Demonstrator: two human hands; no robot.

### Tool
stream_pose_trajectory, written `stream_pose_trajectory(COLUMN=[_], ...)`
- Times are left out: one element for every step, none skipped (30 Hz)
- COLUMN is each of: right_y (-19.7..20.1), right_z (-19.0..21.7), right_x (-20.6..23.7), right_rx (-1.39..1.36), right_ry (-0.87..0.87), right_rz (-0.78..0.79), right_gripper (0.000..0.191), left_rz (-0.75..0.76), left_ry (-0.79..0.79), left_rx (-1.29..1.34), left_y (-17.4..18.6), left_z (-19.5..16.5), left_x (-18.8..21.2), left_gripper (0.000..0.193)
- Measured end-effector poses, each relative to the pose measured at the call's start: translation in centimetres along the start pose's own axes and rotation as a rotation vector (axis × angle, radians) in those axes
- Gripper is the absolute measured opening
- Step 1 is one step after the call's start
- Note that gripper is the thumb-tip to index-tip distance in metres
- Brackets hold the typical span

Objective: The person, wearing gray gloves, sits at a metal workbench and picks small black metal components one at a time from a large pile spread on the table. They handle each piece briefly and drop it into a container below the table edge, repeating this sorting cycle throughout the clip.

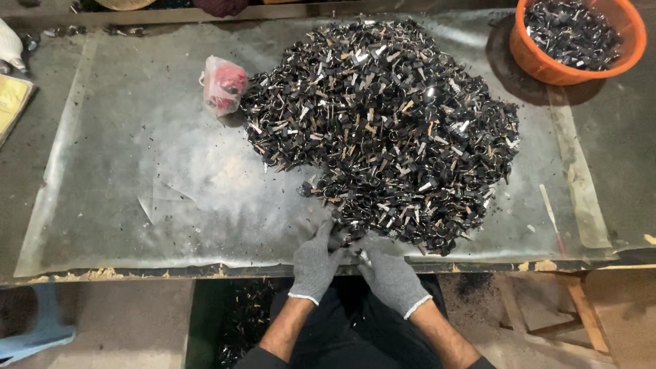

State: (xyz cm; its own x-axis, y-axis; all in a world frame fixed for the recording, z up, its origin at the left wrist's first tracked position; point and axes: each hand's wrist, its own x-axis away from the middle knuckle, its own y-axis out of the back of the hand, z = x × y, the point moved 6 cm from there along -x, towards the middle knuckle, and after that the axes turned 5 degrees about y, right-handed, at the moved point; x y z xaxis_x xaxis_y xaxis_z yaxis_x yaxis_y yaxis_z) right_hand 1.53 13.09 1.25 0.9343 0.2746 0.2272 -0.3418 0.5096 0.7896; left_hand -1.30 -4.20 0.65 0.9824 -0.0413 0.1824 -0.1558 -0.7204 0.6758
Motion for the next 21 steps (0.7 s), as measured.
stream_pose_trajectory(right_y=[-0.1, 0.0, 0.2, 0.5, 0.2, 0.0, -0.4, -0.6, -0.9, -1.2, -1.2, -1.2, -0.9, -0.5, 0.0, 0.5, 0.5, 0.5, 0.5, 0.4, 0.4], right_z=[0.3, 0.7, 1.1, 1.6, 1.6, 1.8, 2.0, 2.1, 2.2, 2.2, 2.3, 2.4, 2.3, 2.8, 3.1, 3.5, 3.5, 3.5, 3.6, 3.2, 2.8], right_x=[-0.1, -0.3, -0.7, -1.2, -1.5, -1.8, -2.0, -2.1, -2.0, -1.7, -1.5, -1.2, -1.1, -1.0, -0.8, -0.8, -0.8, -0.9, -1.0, -1.2, -1.4], right_rx=[-0.003, 0.012, 0.027, 0.043, 0.064, 0.086, 0.108, 0.214, 0.320, 0.426, 0.407, 0.388, 0.371, 0.386, 0.399, 0.418, 0.426, 0.432, 0.442, 0.482, 0.520], right_ry=[0.048, 0.101, 0.157, 0.213, 0.196, 0.180, 0.166, 0.114, 0.060, 0.004, -0.007, -0.015, -0.016, 0.054, 0.122, 0.192, 0.209, 0.221, 0.234, 0.177, 0.122], right_rz=[0.003, -0.049, -0.107, -0.168, -0.140, -0.112, -0.085, -0.062, -0.035, -0.002, 0.016, 0.021, 0.017, -0.041, -0.100, -0.157, -0.156, -0.147, -0.140, -0.118, -0.101], right_gripper=[0.027, 0.027, 0.027, 0.029, 0.029, 0.029, 0.029, 0.022, 0.017, 0.015, 0.013, 0.013, 0.016, 0.017, 0.018, 0.020, 0.017, 0.014, 0.012, 0.013, 0.014], left_rz=[-0.017, -0.033, -0.037, -0.042, -0.047, -0.048, -0.051, -0.052, -0.055, -0.053, -0.047, -0.058, -0.079, -0.096, -0.058, -0.025, 0.015, 0.047, 0.075, 0.089, 0.057], left_ry=[-0.008, -0.017, -0.062, -0.110, -0.157, -0.188, -0.218, -0.247, -0.272, -0.291, -0.310, -0.300, -0.295, -0.290, -0.276, -0.260, -0.238, -0.233, -0.230, -0.230, -0.241], left_rx=[-0.002, -0.005, -0.036, -0.069, -0.103, -0.086, -0.069, -0.052, -0.086, -0.118, -0.150, -0.122, -0.097, -0.075, -0.134, -0.188, -0.237, -0.245, -0.250, -0.254, -0.213], left_y=[0.1, 0.2, 0.2, 0.2, 0.2, 0.3, 0.5, 0.6, 0.6, 0.6, 0.4, 0.4, 0.5, 0.5, 0.1, -0.2, -0.6, -0.8, -0.9, -0.9, -0.6], left_z=[0.0, 0.0, -0.3, -0.6, -0.9, -1.1, -1.2, -1.4, -1.5, -1.5, -1.6, -1.5, -1.5, -1.4, -1.3, -1.2, -1.1, -1.1, -1.1, -1.2, -1.4], left_x=[0.1, 0.2, 0.4, 0.5, 0.6, 0.7, 0.7, 0.7, 0.8, 0.7, 0.8, 0.8, 0.7, 0.7, 0.5, 0.1, 0.0, 0.0, -0.2, -0.3, -0.3], left_gripper=[0.046, 0.032, 0.029, 0.026, 0.024, 0.023, 0.022, 0.021, 0.019, 0.017, 0.015, 0.015, 0.015, 0.015, 0.013, 0.011, 0.009, 0.010, 0.012, 0.013, 0.015])
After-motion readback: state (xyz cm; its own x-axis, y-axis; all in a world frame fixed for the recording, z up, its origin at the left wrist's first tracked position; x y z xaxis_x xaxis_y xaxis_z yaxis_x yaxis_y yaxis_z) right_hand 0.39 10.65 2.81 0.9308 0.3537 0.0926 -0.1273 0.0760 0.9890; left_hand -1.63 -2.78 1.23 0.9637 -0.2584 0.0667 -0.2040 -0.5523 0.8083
